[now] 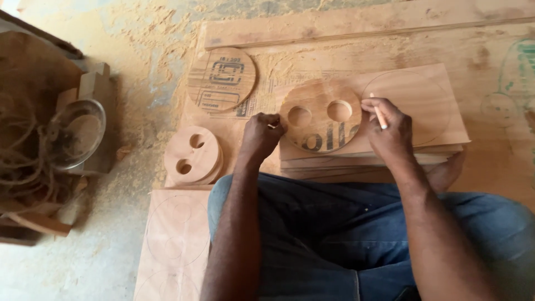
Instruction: Marking circles on wooden boards using a pre-cut wooden template and a pencil.
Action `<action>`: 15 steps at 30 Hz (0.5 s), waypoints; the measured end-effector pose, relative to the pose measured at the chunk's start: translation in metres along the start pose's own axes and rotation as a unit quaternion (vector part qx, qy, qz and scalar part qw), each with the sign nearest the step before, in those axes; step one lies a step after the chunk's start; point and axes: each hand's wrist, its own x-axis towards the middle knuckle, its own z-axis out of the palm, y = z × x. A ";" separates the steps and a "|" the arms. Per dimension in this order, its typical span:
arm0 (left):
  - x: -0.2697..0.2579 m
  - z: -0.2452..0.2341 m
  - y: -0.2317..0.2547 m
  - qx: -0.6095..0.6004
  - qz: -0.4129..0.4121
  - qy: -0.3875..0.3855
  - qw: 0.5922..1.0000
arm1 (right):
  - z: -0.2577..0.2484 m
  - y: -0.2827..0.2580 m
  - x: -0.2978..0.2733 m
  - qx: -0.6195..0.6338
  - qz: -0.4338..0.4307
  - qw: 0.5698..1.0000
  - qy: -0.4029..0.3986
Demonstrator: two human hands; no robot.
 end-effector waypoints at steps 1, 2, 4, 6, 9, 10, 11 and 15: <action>0.000 0.001 -0.009 -0.017 0.020 0.007 1.000 | 0.003 0.000 -0.001 0.010 0.002 1.000 -0.004; 0.003 0.006 -0.016 -0.012 0.011 0.012 1.000 | 0.002 0.003 -0.002 0.018 0.001 1.000 -0.012; 0.007 0.012 -0.034 -0.188 -0.067 -0.013 0.980 | 0.004 0.009 -0.003 0.002 -0.047 0.999 0.005; 0.006 0.013 -0.035 -0.161 -0.053 0.000 0.986 | 0.005 0.013 -0.004 0.007 -0.038 0.999 -0.003; 0.003 0.008 -0.030 -0.133 -0.018 0.020 0.991 | 0.004 0.006 -0.004 -0.020 -0.031 0.999 -0.009; 0.004 0.010 -0.024 -0.133 0.004 0.029 0.991 | -0.001 0.003 -0.005 -0.052 -0.033 0.998 -0.006; 0.003 0.008 -0.023 -0.133 0.003 0.030 0.991 | 0.001 0.003 -0.004 -0.052 -0.033 0.998 -0.008; 0.003 0.009 -0.016 -0.101 -0.021 0.018 0.995 | 0.000 0.006 -0.005 -0.016 -0.047 0.999 -0.007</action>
